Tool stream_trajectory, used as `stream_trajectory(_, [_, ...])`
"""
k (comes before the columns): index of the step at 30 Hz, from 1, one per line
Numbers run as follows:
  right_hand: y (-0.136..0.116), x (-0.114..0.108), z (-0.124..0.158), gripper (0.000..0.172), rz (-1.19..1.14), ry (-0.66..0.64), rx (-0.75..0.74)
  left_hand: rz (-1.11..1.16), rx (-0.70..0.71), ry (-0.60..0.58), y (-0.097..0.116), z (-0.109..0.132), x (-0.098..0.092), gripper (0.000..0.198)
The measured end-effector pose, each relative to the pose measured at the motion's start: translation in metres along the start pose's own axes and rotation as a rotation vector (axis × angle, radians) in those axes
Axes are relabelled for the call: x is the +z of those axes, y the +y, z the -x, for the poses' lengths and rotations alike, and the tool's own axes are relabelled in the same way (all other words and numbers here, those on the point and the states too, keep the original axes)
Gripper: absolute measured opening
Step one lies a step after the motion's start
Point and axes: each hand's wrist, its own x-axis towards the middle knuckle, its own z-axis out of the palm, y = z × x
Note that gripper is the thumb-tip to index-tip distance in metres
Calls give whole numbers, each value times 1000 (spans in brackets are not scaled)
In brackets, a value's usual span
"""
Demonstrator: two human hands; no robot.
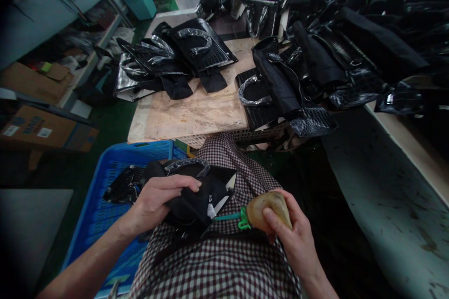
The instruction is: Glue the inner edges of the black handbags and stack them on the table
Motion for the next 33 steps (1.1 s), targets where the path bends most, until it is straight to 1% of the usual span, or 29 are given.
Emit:
stream_trajectory(3, [3,-3,-6,53,99,59,-35,1,21,-22,-2,1,1,27])
stream_trajectory(9, [12,-7,-15,54,222,162,-108,0,19,-45,-8,4,4,31])
stream_trajectory(12, [15,-6,-18,54,300,211,-160,-8,34,-45,-8,4,4,31])
stream_trajectory(14, [16,-4,-18,56,308,230,-172,-15,43,-32,-7,3,4,30])
stream_trajectory(18, [14,0,-15,57,227,210,-120,-33,56,-19,-4,-1,2,26])
stream_trajectory(25, [1,4,-1,50,106,125,-21,-23,43,-13,-3,-2,3,26])
stream_trajectory(30, [-6,14,12,50,-69,90,63,-23,52,-12,-4,-2,3,26])
stream_trajectory(33, [-3,12,11,52,-41,98,56,-10,33,-10,-3,-2,3,27])
